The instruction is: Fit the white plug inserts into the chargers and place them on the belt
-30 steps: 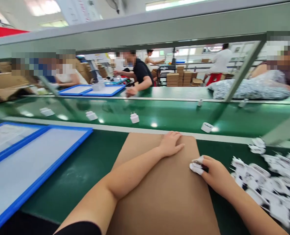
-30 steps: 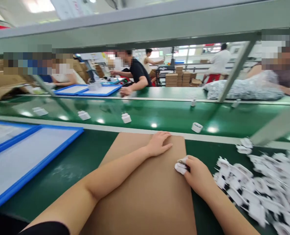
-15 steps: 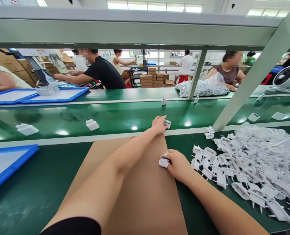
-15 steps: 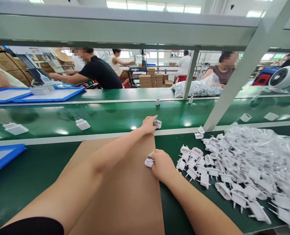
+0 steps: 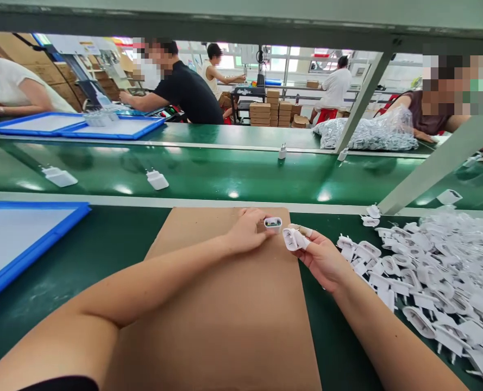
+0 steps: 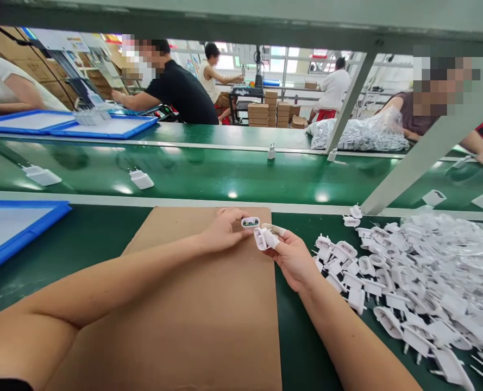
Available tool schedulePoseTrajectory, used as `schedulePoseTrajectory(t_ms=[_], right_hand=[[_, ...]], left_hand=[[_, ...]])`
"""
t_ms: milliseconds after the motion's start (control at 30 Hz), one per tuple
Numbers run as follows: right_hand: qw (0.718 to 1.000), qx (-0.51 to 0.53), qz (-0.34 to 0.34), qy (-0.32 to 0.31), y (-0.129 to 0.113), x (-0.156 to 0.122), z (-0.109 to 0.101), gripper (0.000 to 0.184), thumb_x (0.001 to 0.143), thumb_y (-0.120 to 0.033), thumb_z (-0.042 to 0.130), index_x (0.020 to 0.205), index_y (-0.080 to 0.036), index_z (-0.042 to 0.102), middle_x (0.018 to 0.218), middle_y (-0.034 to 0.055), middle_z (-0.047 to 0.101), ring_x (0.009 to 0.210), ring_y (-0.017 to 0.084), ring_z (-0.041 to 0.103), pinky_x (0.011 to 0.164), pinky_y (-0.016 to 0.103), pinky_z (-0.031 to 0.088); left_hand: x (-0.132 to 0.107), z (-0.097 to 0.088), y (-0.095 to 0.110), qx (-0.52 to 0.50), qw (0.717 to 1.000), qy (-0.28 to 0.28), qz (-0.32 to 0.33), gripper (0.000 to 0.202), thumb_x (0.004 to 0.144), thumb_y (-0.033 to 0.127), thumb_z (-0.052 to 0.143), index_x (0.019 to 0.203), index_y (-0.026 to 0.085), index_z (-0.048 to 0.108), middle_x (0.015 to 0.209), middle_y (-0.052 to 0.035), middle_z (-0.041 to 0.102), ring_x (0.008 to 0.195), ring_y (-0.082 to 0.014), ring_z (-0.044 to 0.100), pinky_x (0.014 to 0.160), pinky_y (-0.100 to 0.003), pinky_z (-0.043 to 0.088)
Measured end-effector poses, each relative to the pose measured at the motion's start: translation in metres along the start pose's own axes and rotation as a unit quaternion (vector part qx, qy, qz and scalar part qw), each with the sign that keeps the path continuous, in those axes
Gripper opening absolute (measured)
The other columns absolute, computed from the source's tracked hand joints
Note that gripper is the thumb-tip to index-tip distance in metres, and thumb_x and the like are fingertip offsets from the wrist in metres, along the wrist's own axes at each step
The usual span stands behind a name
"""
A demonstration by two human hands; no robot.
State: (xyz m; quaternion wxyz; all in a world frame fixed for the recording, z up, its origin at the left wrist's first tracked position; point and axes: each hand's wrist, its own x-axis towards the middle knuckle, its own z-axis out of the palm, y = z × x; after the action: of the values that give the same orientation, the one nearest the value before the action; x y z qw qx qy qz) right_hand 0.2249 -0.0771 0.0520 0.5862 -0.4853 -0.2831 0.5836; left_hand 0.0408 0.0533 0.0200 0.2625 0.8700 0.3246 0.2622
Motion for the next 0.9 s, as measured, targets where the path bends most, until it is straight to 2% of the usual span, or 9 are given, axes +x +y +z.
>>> schedulePoseTrajectory(t_ms=[133, 233, 300, 400, 533, 600, 667, 733, 900], right_hand=[[0.988, -0.11, -0.098, 0.052, 0.008, -0.001, 0.003, 0.052, 0.06, -0.042, 0.097, 0.105, -0.024, 0.079, 0.093, 0.0037, 0.076, 0.087, 0.02, 0.069, 0.087, 0.037, 0.057], [0.931, -0.272, -0.227, 0.091, 0.014, -0.002, 0.006, 0.039, 0.075, -0.04, 0.088, 0.109, -0.025, 0.078, 0.096, 0.0041, 0.073, 0.085, 0.019, 0.067, 0.084, 0.038, 0.057], [0.894, -0.339, -0.279, 0.092, 0.016, -0.004, 0.01, 0.034, 0.083, -0.037, 0.081, 0.115, -0.027, 0.076, 0.105, 0.0049, 0.07, 0.08, 0.017, 0.065, 0.076, 0.035, 0.058], [0.897, -0.342, -0.27, 0.077, 0.015, -0.007, 0.015, 0.026, 0.088, -0.035, 0.077, 0.113, -0.027, 0.074, 0.105, 0.0039, 0.069, 0.071, 0.013, 0.062, 0.066, 0.031, 0.058], [0.925, -0.31, -0.22, -0.011, 0.011, -0.01, 0.016, 0.025, 0.086, -0.037, 0.08, 0.107, -0.027, 0.074, 0.106, 0.0039, 0.07, 0.093, 0.019, 0.071, 0.083, 0.035, 0.063], [0.906, -0.355, -0.229, -0.021, 0.007, -0.012, 0.015, 0.025, 0.087, -0.037, 0.08, 0.109, -0.028, 0.074, 0.112, 0.0052, 0.07, 0.101, 0.022, 0.071, 0.087, 0.038, 0.063], [0.85, -0.451, -0.274, 0.009, 0.003, -0.015, 0.015, 0.02, 0.09, -0.035, 0.076, 0.109, -0.028, 0.075, 0.107, 0.0059, 0.071, 0.094, 0.021, 0.071, 0.082, 0.038, 0.063], [0.771, -0.543, -0.332, 0.03, -0.001, -0.017, 0.015, 0.017, 0.094, -0.032, 0.073, 0.11, -0.028, 0.076, 0.1, 0.0058, 0.072, 0.084, 0.02, 0.069, 0.076, 0.038, 0.061], [0.623, -0.664, -0.413, -0.023, 0.002, -0.011, 0.016, 0.024, 0.097, -0.024, 0.066, 0.12, -0.027, 0.074, 0.093, 0.0063, 0.071, 0.084, 0.023, 0.063, 0.073, 0.038, 0.054]], left_hand=[[-0.036, 0.002, 0.014, -0.049, 0.997, -0.052, 0.041, 0.025, 0.087, 0.035, 0.072, 0.108, 0.023, 0.068, 0.106, -0.0037, 0.073, 0.106, -0.0252, 0.064, 0.104, -0.045, 0.036], [-0.044, 0.005, 0.017, -0.078, 0.994, -0.064, 0.052, 0.037, 0.082, 0.035, 0.076, 0.115, 0.023, 0.066, 0.114, -0.0064, 0.07, 0.112, -0.0273, 0.061, 0.105, -0.046, 0.036], [-0.044, 0.005, 0.015, -0.096, 0.992, -0.064, 0.051, 0.04, 0.082, 0.039, 0.08, 0.116, 0.023, 0.067, 0.117, -0.0073, 0.069, 0.116, -0.0285, 0.06, 0.106, -0.047, 0.036], [-0.044, 0.004, 0.009, -0.106, 0.991, -0.067, 0.057, 0.025, 0.088, 0.04, 0.077, 0.105, 0.022, 0.072, 0.113, -0.0064, 0.07, 0.113, -0.0274, 0.061, 0.105, -0.047, 0.037], [-0.044, 0.004, 0.007, -0.109, 0.99, -0.063, 0.058, 0.023, 0.087, 0.038, 0.079, 0.105, 0.023, 0.075, 0.113, -0.0055, 0.071, 0.112, -0.0269, 0.061, 0.106, -0.045, 0.038], [-0.044, 0.005, 0.007, -0.108, 0.991, -0.065, 0.048, 0.023, 0.086, 0.038, 0.08, 0.104, 0.024, 0.076, 0.113, -0.0053, 0.071, 0.112, -0.0274, 0.06, 0.106, -0.045, 0.038], [-0.043, 0.005, 0.007, -0.104, 0.991, -0.071, 0.039, 0.022, 0.086, 0.039, 0.08, 0.102, 0.024, 0.077, 0.112, -0.0055, 0.071, 0.111, -0.028, 0.06, 0.105, -0.045, 0.038], [-0.042, 0.005, 0.007, -0.102, 0.991, -0.076, 0.036, 0.022, 0.086, 0.041, 0.079, 0.102, 0.025, 0.077, 0.111, -0.0056, 0.071, 0.111, -0.0283, 0.06, 0.105, -0.046, 0.038], [-0.043, 0.004, 0.008, -0.104, 0.992, -0.065, 0.04, 0.02, 0.088, 0.04, 0.076, 0.099, 0.024, 0.078, 0.107, -0.0055, 0.071, 0.109, -0.0277, 0.06, 0.106, -0.046, 0.038]])
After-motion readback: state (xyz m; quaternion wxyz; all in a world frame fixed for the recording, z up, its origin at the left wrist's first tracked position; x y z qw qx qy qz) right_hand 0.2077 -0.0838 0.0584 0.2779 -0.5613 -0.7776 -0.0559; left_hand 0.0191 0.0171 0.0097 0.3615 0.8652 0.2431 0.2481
